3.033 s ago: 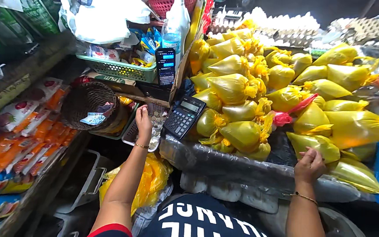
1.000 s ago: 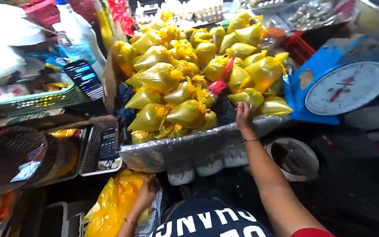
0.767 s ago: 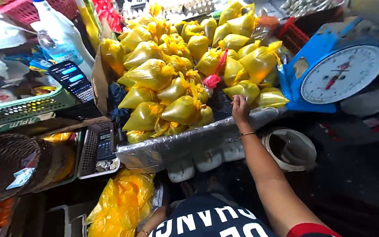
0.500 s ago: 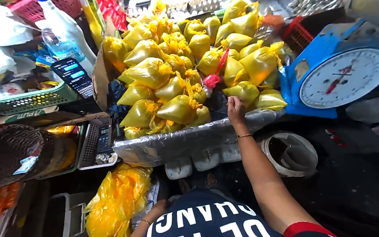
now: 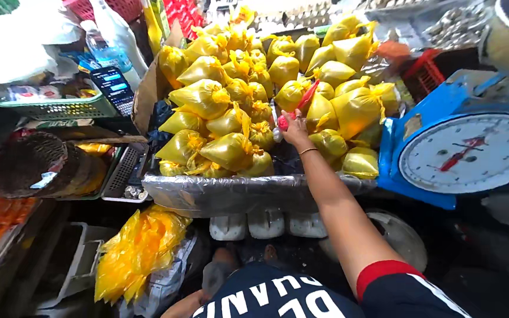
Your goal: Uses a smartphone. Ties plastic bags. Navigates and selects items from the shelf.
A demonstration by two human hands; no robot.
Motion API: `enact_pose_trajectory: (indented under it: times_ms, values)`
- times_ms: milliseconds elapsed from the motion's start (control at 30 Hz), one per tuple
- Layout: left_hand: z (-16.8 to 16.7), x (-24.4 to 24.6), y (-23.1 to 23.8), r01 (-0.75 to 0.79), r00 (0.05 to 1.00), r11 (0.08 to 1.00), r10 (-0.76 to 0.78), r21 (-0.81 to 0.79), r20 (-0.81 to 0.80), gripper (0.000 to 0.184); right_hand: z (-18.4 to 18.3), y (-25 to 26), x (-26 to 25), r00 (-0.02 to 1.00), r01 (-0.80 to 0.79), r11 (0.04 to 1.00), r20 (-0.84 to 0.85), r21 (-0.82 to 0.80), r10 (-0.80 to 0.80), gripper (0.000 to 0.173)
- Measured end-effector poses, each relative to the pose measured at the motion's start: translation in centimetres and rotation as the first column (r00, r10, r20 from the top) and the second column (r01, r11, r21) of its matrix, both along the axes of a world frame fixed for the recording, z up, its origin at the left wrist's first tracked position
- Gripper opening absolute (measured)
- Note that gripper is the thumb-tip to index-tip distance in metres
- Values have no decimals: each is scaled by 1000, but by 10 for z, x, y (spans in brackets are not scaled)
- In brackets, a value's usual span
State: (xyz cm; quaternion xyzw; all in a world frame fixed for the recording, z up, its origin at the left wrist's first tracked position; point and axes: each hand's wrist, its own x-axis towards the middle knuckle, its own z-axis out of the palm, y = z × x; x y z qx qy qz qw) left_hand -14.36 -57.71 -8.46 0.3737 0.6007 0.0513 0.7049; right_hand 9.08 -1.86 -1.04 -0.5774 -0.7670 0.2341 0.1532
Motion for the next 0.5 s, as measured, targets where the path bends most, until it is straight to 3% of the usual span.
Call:
enact_pose_trajectory:
  times_ms: [67,100,200,267,333,433,500]
  values:
    - [18,22,18,159,978,986,-151,47,-142,25,-14,18,-1,998,-51,999,24,-19,51,70]
    - [45,32,36,199,966,977,-183,74,-184,23,-18,21,0,998,-54,999,9,-5,54,61]
    - [111,43,88,19,987,916,47,402,-155,15,-3,19,7,995,15,999,-103,30,-12,35]
    - [136,43,124,-122,978,790,199,601,-62,17,10,18,12,976,51,997,-216,49,-39,32]
    - [150,43,164,-180,970,664,242,726,19,18,24,16,19,935,63,995,-353,72,-33,32]
    - [161,56,218,-244,958,598,270,764,94,26,41,-11,30,789,9,996,-612,86,45,32]
    - [164,69,246,-323,936,575,312,752,163,41,55,-51,34,610,-63,998,-791,14,50,27]
